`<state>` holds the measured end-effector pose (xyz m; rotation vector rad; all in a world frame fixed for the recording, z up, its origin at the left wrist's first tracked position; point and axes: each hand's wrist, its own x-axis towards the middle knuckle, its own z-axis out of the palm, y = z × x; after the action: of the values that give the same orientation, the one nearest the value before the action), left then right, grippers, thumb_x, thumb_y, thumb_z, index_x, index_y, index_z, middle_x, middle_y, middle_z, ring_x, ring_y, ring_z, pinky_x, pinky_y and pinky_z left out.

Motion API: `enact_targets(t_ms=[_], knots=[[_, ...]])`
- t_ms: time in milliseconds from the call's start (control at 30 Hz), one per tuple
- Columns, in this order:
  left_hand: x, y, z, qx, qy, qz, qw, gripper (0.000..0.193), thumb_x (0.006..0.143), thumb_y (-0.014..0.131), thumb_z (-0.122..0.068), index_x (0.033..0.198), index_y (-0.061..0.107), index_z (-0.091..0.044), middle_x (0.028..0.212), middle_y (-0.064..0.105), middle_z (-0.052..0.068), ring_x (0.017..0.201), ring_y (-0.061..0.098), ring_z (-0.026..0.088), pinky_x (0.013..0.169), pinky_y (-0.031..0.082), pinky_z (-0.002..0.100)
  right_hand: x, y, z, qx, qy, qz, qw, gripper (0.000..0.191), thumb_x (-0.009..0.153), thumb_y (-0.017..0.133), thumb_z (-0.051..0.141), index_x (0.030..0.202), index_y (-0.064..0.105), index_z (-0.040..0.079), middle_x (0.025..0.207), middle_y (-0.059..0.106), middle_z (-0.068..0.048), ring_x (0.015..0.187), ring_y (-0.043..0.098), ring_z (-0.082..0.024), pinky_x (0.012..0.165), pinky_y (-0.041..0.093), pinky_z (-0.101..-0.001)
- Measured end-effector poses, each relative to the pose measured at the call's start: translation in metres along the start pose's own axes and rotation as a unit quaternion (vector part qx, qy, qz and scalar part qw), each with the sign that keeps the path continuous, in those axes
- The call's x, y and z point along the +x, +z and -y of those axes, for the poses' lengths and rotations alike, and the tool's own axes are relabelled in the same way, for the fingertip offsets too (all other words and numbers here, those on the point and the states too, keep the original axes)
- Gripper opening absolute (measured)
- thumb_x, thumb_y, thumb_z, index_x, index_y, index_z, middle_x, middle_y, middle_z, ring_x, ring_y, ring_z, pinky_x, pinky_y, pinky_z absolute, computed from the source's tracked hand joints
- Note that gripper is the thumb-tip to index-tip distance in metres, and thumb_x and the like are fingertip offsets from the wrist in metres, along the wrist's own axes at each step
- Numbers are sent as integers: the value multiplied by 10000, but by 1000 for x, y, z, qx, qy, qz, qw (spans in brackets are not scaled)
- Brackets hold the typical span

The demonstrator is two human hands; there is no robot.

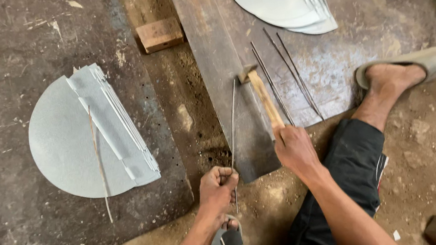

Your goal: The person sits on the ground and straightens thin metal rods one at a time, holding each rod against a flat metal plate and hammering it flat with a wooden mallet, then setting the straightened rod aside with finished pieces.

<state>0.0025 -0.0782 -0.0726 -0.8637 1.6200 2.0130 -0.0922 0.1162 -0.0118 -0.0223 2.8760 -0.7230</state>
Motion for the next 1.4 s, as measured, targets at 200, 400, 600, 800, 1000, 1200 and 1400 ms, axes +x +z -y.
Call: enact_targets(t_ms=[200, 400, 600, 800, 1000, 1200, 1400], knots=[[5, 0, 14, 16, 64, -21, 998, 134, 861, 788, -82, 949, 708, -20, 729, 640, -15, 611, 525, 61, 529, 447, 245, -23, 16, -15, -15, -20, -52, 998, 516, 1033, 550, 258, 649, 626, -78, 735, 620, -311, 660, 599, -524, 627, 467, -586], [11, 3, 15, 87, 111, -44, 989, 149, 809, 828, -101, 894, 730, -28, 718, 676, -7, 636, 568, 71, 587, 491, 254, -24, 17, -12, 31, -37, -86, 995, 531, 1052, 534, 246, 651, 604, -95, 732, 618, -308, 653, 593, -511, 634, 449, -575], [8, -1, 13, 163, 141, -53, 975, 151, 805, 826, -128, 890, 740, -38, 737, 725, 15, 659, 630, 83, 620, 528, 278, -31, 12, 1, 63, -38, -102, 992, 517, 1071, 502, 230, 688, 599, -104, 733, 614, -294, 618, 587, -484, 608, 447, -558], [5, 0, 8, 197, 187, -63, 960, 140, 808, 818, -146, 886, 754, -49, 779, 737, 18, 684, 655, 104, 629, 552, 293, -26, -1, 6, -2, -13, -34, 999, 578, 1097, 464, 248, 636, 577, -82, 721, 595, -219, 526, 564, -408, 562, 451, -525], [-4, 1, 1, 219, 189, -93, 953, 160, 832, 796, -167, 914, 733, -45, 708, 720, 73, 609, 638, 143, 598, 520, 333, -37, 3, -1, 35, -58, -80, 994, 539, 1077, 475, 218, 630, 583, -65, 668, 580, -221, 523, 562, -378, 565, 442, -514], [-8, 8, 4, 264, 295, -122, 910, 172, 814, 803, -169, 903, 730, -40, 742, 715, 101, 625, 642, 199, 603, 516, 366, -48, 4, -7, 19, -80, -121, 989, 518, 1056, 504, 229, 645, 575, -79, 736, 599, -256, 611, 583, -445, 601, 452, -531], [-7, 7, 9, 245, 260, -114, 927, 162, 816, 792, -180, 897, 727, -56, 727, 713, 105, 609, 651, 210, 597, 514, 366, -48, -1, 1, -4, -54, -76, 996, 581, 1079, 480, 250, 607, 552, -80, 777, 611, -270, 634, 586, -472, 650, 459, -565]])
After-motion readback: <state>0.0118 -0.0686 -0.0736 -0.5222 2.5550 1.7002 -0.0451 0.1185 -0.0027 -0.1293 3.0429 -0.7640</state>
